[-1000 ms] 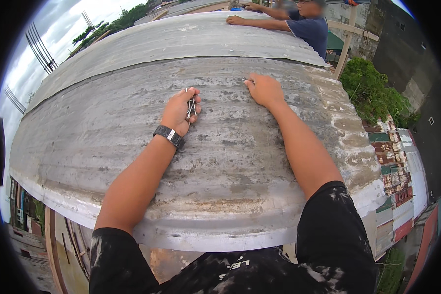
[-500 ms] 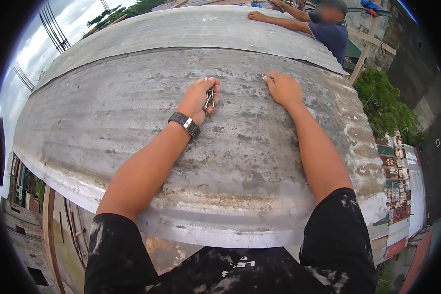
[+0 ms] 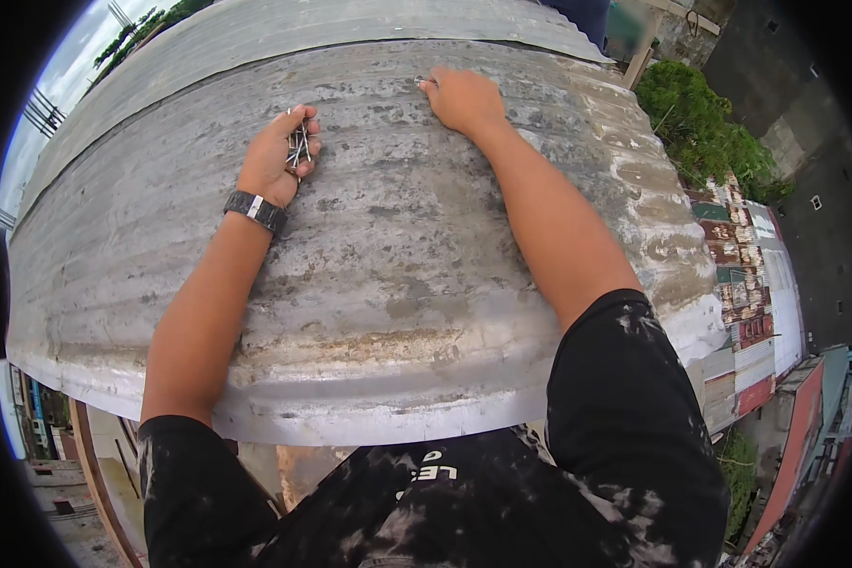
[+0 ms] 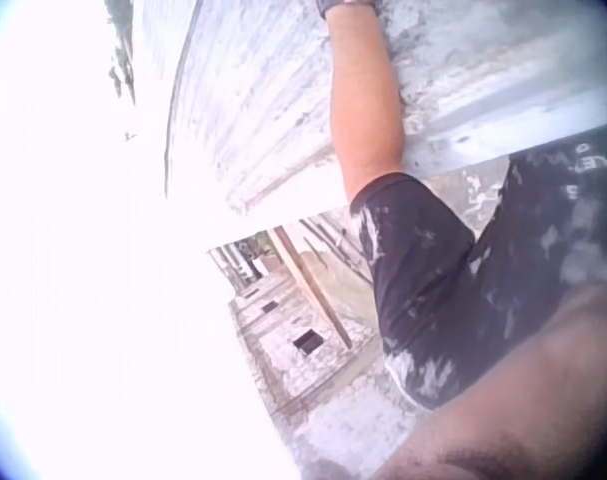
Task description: The person places nails with washers into pre-drilled holes on a corrugated metal sheet and uses a hammer to secure them while working on a roof with another person.
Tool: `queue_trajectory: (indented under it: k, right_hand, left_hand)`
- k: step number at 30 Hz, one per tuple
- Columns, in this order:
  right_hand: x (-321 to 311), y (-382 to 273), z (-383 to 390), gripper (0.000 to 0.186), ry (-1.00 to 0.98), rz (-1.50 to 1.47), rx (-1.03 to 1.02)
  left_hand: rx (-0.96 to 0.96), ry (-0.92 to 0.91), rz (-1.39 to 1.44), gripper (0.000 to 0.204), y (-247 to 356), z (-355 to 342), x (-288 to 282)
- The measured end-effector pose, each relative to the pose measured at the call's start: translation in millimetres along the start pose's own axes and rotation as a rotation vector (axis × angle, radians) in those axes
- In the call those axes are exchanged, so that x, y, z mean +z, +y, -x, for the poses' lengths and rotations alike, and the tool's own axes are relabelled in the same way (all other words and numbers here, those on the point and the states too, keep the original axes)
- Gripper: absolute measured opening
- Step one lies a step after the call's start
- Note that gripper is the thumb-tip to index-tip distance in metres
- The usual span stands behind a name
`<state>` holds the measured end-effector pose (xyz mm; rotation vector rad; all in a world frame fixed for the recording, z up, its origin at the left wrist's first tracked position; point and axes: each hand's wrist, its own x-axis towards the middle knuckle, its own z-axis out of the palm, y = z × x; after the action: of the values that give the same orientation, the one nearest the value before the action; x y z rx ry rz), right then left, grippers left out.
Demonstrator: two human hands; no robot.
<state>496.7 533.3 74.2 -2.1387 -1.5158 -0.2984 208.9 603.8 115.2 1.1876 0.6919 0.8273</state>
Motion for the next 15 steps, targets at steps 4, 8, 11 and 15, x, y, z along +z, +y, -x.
queue_trajectory:
  k: [4,8,11,15]
  right_hand:
    - [-1,-1,2,0.040,0.012,-0.009,0.020]
    - [0,-1,1,0.038,-0.002,-0.035,-0.033]
    - [3,-2,2,0.037,-0.010,-0.009,-0.009]
    - [0,-5,-2,0.037,-0.039,-0.026,0.003]
  left_hand:
    - [-0.006,-0.006,-0.002,0.022,-1,-1,-2]
    - [-0.003,0.008,-0.007,0.022,-1,1,-3]
    - [0.008,0.022,-0.012,0.022,1,5,2]
    - [0.031,0.039,-0.041,0.022,3,11,6]
